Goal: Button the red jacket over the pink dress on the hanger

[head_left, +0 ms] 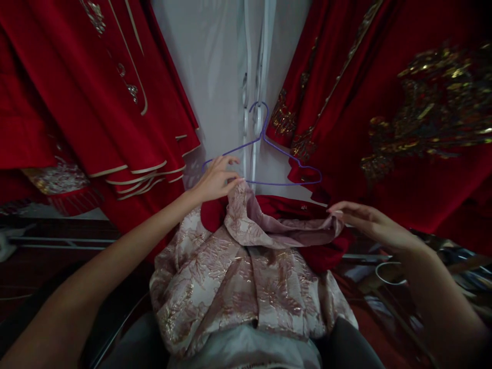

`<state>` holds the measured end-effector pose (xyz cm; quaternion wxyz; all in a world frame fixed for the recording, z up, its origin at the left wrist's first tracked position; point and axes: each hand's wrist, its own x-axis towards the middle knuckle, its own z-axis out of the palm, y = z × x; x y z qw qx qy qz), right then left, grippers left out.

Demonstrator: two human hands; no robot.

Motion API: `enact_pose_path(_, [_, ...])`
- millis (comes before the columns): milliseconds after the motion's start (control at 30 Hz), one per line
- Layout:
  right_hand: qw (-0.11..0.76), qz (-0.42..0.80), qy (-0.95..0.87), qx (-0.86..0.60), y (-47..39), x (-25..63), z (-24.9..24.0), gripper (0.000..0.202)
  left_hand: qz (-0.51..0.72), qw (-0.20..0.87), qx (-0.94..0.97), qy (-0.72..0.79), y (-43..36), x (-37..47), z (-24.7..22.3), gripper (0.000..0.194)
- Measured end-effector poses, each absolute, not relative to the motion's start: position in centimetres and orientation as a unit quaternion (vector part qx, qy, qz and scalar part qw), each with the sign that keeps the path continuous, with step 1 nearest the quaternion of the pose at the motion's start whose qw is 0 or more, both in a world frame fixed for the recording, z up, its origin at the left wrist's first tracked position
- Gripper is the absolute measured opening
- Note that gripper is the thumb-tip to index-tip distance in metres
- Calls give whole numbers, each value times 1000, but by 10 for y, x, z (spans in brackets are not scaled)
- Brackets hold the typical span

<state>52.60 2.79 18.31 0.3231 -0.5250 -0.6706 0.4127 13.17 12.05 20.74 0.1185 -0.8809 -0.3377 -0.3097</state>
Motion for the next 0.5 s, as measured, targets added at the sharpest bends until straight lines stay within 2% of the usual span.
enact_pose_path(133, [361,322,-715,-505,37,521,199,26,-350,126,-850,-373,153,146,206,36])
enact_pose_path(300, [419,228,-720,-503,63,521,190,31,-335,51,-840,-424,184,140,190,36])
enact_pose_path(500, [412,-41,-655,-632,84,531,175,29,-315,47,-830,-458,184,128,189,39])
